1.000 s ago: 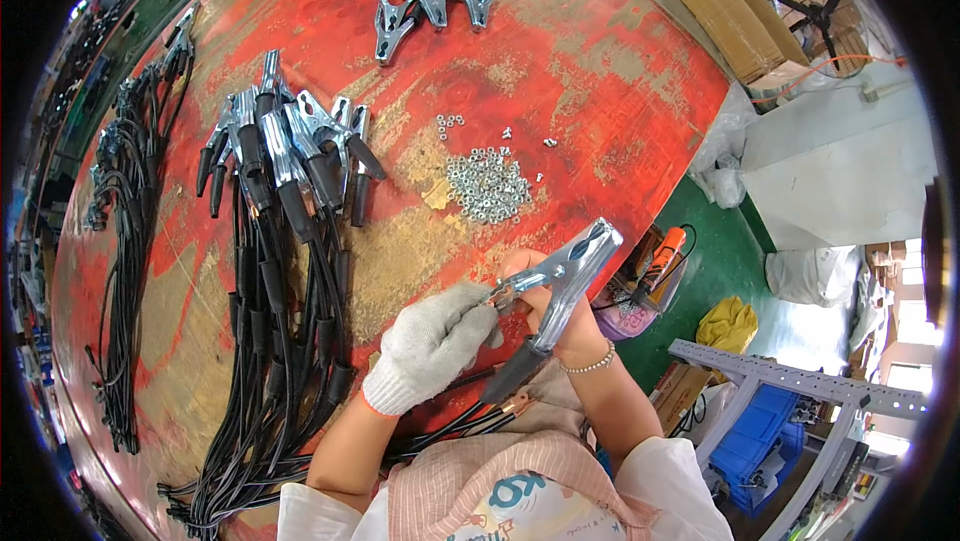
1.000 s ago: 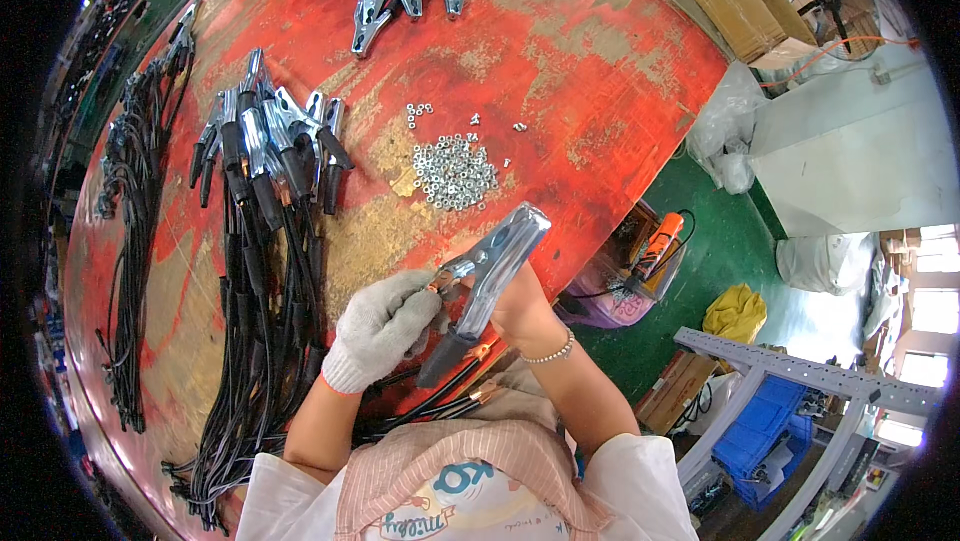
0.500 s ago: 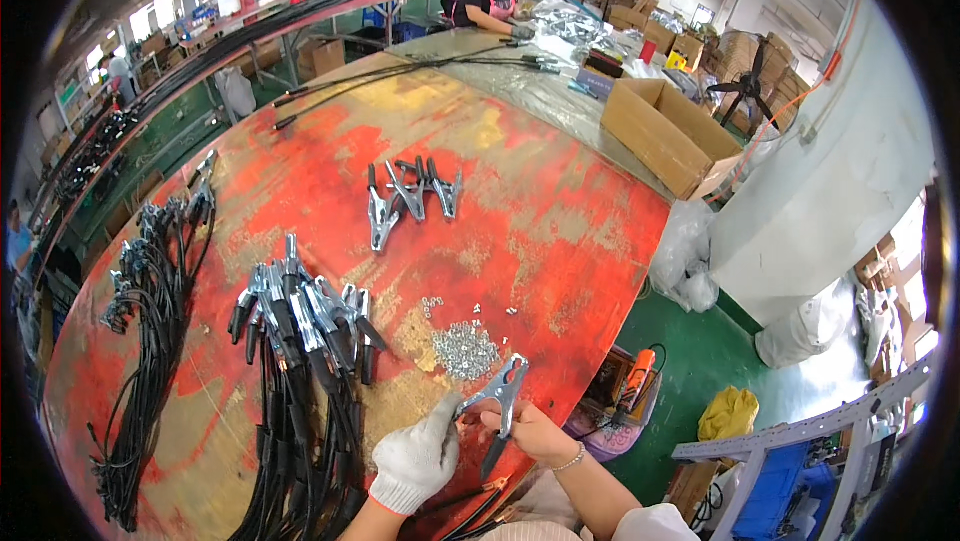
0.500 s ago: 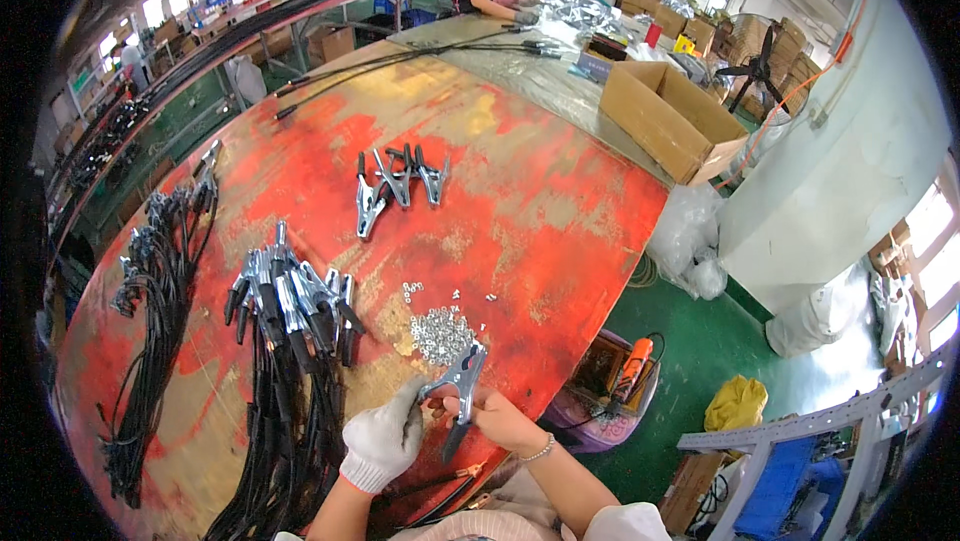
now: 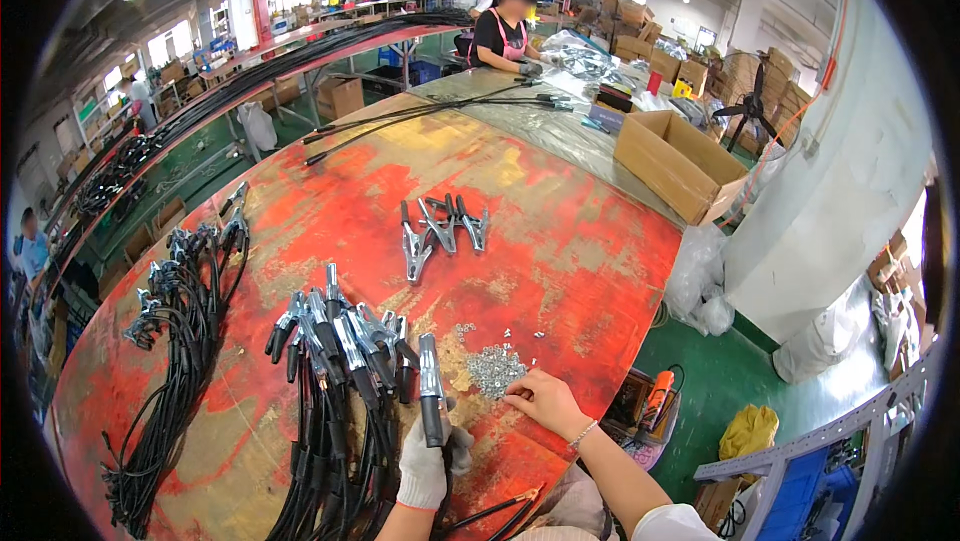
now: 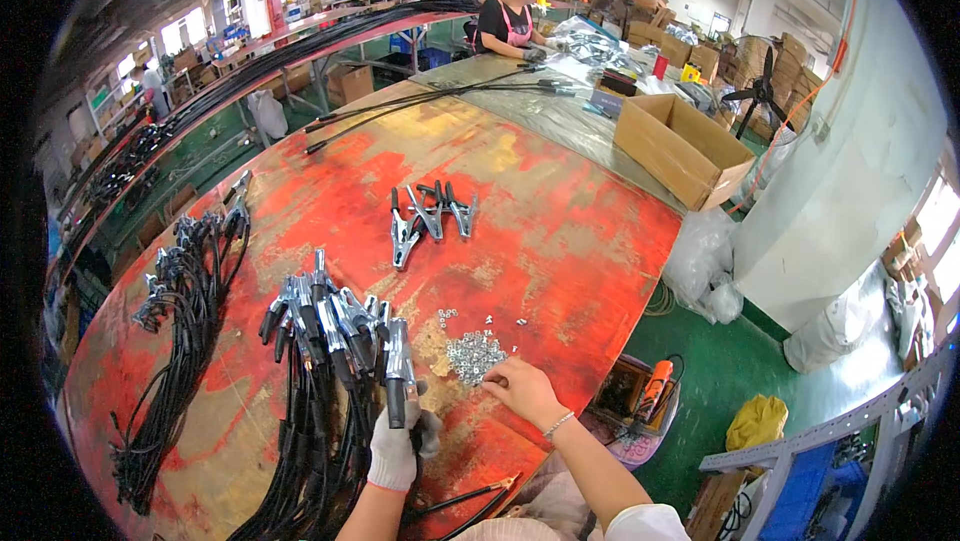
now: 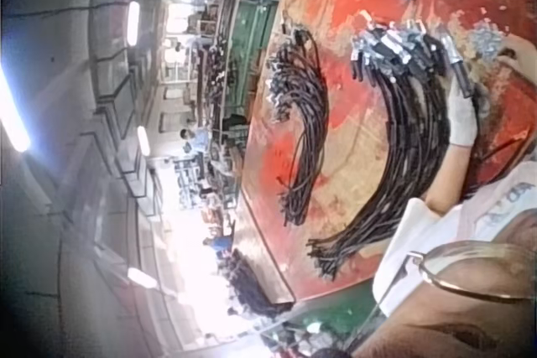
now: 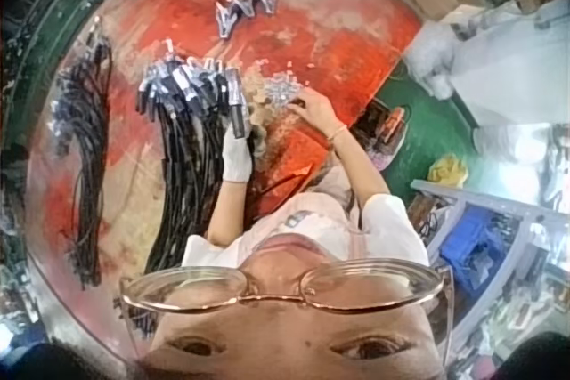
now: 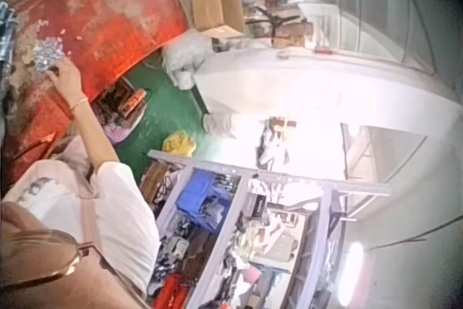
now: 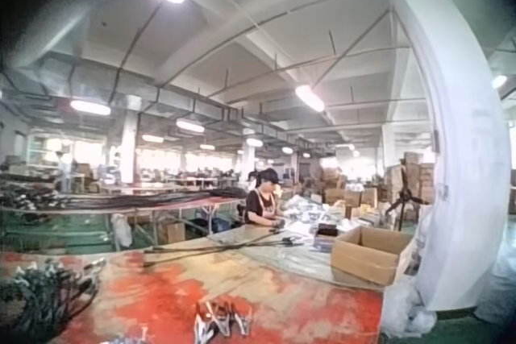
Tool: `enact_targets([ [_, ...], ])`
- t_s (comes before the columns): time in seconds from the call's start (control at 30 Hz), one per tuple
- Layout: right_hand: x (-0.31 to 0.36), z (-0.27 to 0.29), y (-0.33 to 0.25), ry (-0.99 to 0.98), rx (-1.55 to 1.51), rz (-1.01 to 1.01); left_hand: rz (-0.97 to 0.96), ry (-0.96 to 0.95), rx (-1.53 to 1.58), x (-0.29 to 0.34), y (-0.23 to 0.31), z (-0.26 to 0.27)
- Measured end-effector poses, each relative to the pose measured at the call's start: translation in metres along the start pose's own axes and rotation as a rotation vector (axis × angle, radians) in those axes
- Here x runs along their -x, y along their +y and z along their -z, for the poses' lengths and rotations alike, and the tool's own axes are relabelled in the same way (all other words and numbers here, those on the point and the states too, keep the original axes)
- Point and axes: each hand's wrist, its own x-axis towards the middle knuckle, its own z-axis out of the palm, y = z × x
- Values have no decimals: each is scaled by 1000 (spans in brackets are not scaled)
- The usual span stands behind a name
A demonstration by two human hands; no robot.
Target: Assemble jumper cable clamps by attaching cables and inserting small metal pins/components.
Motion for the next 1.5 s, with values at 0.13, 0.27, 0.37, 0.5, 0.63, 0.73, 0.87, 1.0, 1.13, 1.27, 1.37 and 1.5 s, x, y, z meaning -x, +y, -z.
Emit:
enact_targets([
  [0.13,-1,0,2,3,31,14,-68,-46,-100,0,-8,-1],
  [0.27,-9,10,-27,46,-103,10,-129,-53,-175,6,-5,-2],
  [0.37,1,17,-65,57,-355,25,-238,-46,-477,-1,-16,1],
  [0.5,12,4,-85,191,-264,114,-265,7,-589,8,-12,-15],
  [0.63,10,-4,-86,200,-245,166,-231,-13,-558,10,-17,-9],
  [0.73,8,-4,-89,183,-289,132,-212,4,-609,11,-14,-13],
  [0.87,5,0,-89,100,-274,109,-221,2,-654,10,-13,-14],
  [1.0,3,0,-91,82,-331,60,-209,-22,-584,7,-18,-11],
  [1.13,3,0,-92,70,-380,21,-89,-37,-558,11,-7,-15],
  [1.27,4,0,-88,80,-311,58,-142,-46,-550,9,-12,-12],
  [1.37,4,0,-87,97,-253,99,-155,-48,-531,8,-15,-11],
  [1.5,1,2,-90,124,-204,173,-230,-63,-552,7,-16,-11],
])
